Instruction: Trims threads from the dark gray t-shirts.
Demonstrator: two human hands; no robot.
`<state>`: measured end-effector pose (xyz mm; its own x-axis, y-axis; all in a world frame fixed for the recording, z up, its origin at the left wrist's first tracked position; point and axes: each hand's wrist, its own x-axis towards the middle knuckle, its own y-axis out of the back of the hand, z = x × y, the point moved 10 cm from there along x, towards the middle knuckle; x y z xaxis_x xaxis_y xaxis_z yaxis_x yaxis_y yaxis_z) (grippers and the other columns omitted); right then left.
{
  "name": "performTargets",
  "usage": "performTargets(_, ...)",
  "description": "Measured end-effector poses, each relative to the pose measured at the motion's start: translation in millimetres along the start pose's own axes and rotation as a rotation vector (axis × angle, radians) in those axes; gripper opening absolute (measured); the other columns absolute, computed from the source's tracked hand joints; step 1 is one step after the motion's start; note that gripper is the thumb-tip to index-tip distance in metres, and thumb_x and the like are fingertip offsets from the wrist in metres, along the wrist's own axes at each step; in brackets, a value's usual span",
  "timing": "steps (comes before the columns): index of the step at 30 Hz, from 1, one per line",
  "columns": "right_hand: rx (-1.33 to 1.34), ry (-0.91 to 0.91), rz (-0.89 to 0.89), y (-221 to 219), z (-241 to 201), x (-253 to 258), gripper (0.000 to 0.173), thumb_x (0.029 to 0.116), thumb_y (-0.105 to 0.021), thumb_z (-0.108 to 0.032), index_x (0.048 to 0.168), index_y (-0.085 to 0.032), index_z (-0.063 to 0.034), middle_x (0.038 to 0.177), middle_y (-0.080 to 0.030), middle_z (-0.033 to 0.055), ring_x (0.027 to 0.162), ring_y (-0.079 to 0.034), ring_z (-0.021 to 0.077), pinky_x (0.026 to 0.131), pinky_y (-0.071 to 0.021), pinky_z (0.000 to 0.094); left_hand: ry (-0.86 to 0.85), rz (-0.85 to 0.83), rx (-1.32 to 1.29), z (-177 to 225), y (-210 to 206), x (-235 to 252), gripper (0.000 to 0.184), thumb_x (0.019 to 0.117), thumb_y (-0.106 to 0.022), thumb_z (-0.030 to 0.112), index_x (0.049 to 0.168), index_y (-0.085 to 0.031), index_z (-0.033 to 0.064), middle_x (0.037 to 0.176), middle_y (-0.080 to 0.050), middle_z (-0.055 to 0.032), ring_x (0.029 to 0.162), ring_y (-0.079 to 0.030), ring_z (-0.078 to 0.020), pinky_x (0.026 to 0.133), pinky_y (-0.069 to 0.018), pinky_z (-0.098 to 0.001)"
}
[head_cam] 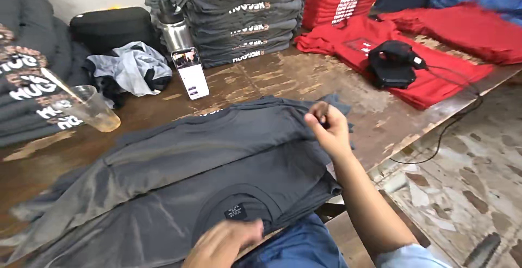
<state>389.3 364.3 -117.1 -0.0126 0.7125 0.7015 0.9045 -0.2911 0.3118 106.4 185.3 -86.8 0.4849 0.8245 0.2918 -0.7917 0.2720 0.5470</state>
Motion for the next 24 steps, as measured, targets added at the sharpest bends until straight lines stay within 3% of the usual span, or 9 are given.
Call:
performTargets(2,0.156,-0.009,-0.009,5.0,-20.4,-22.6,0.024,0.1010,-0.061,-0.026,0.080,-0.053,-0.0167,0.081,-0.057,-0.0075,0.069,-0.054,-0.0009,0.061,-0.0479,0.0179,0.100,-0.049,0.452,-47.2,-45.5,17.1,0.073,0.0898,-0.071,0.049,0.146,-0.055,0.0066,0.127,-0.071,-0.0104,0.122,-0.065,-0.0319,0.101,-0.0497,-0.0587)
performTargets(5,0.290,-0.016,-0.069,3.8,-47.7,-63.6,0.026,0.1060,-0.056,-0.032,0.084,-0.055,-0.0183,0.079,-0.058,-0.0083,0.070,-0.057,-0.0014,0.065,-0.0509,0.0175,-0.007,-0.032,0.600,-60.4,-97.0,24.8,0.085,0.0794,-0.077,0.053,0.151,-0.053,0.0142,0.124,-0.073,-0.0083,0.122,-0.065,-0.0347,0.105,-0.0400,-0.0691)
performTargets(7,0.307,-0.030,-0.090,3.6,-63.9,-86.0,0.028,0.1074,-0.053,-0.033,0.084,-0.054,-0.0179,0.078,-0.055,-0.0072,0.070,-0.055,-0.0021,0.064,-0.0476,0.0153,-0.097,0.029,0.372,-51.9,-104.3,29.1,0.083,0.0835,-0.077,0.044,0.151,-0.049,0.0052,0.114,-0.075,-0.0087,0.112,-0.069,-0.0272,0.108,-0.0432,-0.0570)
performTargets(9,0.308,-0.046,-0.103,0.7,-76.1,-103.2,0.028,0.1074,-0.054,-0.033,0.084,-0.053,-0.0180,0.078,-0.053,-0.0070,0.070,-0.053,-0.0035,0.065,-0.0453,0.0126,-0.113,0.166,0.036,-51.9,-89.9,32.5,0.087,0.0855,-0.075,0.017,0.157,-0.030,-0.0059,0.108,-0.071,-0.0139,0.101,-0.067,-0.0177,0.097,-0.0525,-0.0355)
performTargets(10,0.292,-0.046,-0.124,-3.2,-81.3,-110.2,0.028,0.1074,-0.054,-0.032,0.084,-0.051,-0.0163,0.077,-0.052,-0.0051,0.071,-0.053,-0.0025,0.065,-0.0448,0.0127,-0.106,0.205,-0.091,-55.3,-82.3,34.8,0.092,0.0850,-0.070,0.007,0.160,-0.018,-0.0046,0.101,-0.068,-0.0121,0.095,-0.065,-0.0110,0.090,-0.0538,-0.0261)
performTargets(14,0.282,-0.026,-0.189,-27.4,-91.6,-129.0,0.023,0.1040,-0.059,-0.024,0.089,-0.048,-0.0113,0.086,-0.056,0.0007,0.078,-0.056,0.0007,0.071,-0.0476,0.0133,-0.096,0.197,-0.199,-59.7,-64.3,42.7,0.097,0.0826,-0.057,-0.005,0.161,0.000,-0.0049,0.088,-0.059,-0.0057,0.076,-0.055,-0.0004,0.069,-0.0481,-0.0132)
performTargets(18,0.306,-0.103,-0.147,-46.5,-90.6,-134.1,0.033,0.0928,-0.076,-0.037,0.098,-0.052,-0.0145,0.107,-0.067,-0.0008,0.095,-0.066,0.0024,0.078,-0.0555,0.0167,-0.107,0.155,-0.143,-54.8,-64.2,41.9,0.102,0.0808,-0.061,-0.004,0.162,0.001,-0.0009,0.098,-0.062,-0.0112,0.085,-0.060,-0.0034,0.075,-0.0519,-0.0147)
performTargets(21,0.300,-0.143,-0.121,-60.0,-94.8,-131.7,0.039,0.0889,-0.080,-0.041,0.100,-0.055,-0.0134,0.094,-0.068,-0.0023,0.085,-0.066,-0.0002,0.073,-0.0560,0.0154,-0.109,0.124,-0.097,-49.8,-67.8,39.1,0.101,0.0820,-0.066,0.000,0.162,-0.004,0.0012,0.106,-0.064,-0.0151,0.090,-0.065,-0.0077,0.081,-0.0557,-0.0195)
performTargets(24,0.285,-0.144,-0.135,-72.6,-97.4,-130.5,0.023,0.0987,-0.067,-0.022,0.092,-0.052,-0.0067,0.076,-0.059,0.0004,0.070,-0.058,-0.0026,0.065,-0.0493,0.0118,-0.120,0.120,0.013,-42.8,-67.6,38.2,0.086,0.0844,-0.060,-0.002,0.160,-0.019,-0.0047,0.120,-0.068,-0.0200,0.101,-0.069,-0.0110,0.091,-0.0544,-0.0210)
